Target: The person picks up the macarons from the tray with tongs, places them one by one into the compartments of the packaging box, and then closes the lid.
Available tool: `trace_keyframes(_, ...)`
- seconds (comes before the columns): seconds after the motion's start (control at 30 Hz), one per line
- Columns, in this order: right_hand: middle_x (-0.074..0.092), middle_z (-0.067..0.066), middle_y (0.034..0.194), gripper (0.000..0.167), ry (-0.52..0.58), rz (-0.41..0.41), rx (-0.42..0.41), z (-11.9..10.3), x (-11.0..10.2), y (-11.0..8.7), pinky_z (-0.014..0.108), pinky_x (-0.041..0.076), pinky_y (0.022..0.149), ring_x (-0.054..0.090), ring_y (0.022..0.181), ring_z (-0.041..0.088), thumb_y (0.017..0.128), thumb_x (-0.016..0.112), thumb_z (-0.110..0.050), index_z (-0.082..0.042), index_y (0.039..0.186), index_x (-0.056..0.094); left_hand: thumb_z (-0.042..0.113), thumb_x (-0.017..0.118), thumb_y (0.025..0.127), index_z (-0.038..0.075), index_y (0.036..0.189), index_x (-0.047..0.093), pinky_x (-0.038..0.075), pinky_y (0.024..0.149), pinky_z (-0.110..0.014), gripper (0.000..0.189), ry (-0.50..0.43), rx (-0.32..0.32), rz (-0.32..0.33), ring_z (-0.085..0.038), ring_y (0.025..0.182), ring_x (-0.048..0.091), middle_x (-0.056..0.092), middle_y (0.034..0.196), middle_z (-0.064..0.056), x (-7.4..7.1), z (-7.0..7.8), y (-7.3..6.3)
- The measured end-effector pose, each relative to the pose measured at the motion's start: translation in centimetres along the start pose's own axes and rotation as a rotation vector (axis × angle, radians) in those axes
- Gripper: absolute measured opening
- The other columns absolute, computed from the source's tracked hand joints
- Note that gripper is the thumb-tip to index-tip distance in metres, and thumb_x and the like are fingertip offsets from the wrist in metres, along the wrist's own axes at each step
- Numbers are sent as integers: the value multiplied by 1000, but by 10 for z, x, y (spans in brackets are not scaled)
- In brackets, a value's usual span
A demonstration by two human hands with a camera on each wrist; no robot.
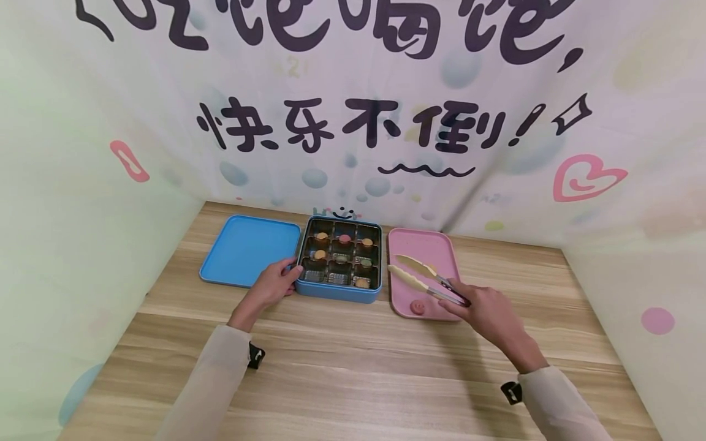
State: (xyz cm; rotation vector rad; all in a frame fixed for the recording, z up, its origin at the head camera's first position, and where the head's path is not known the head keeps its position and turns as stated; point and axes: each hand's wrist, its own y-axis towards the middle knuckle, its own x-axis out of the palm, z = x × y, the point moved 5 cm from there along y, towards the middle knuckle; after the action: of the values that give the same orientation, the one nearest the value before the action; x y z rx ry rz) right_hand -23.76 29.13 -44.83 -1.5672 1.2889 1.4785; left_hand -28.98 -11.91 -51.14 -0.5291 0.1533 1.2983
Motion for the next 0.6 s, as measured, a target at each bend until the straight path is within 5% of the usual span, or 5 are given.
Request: trace_keyframes(0.6, 35, -4, 57, 59, -38, -42, 93, 40, 4, -15, 30, 36, 53, 42, 56, 15, 90, 72, -44, -10, 137, 61, 30, 43, 108, 3, 156, 29, 58, 91, -38, 57, -6, -3, 2, -35, 110, 65, 55, 131, -27, 1, -1, 0)
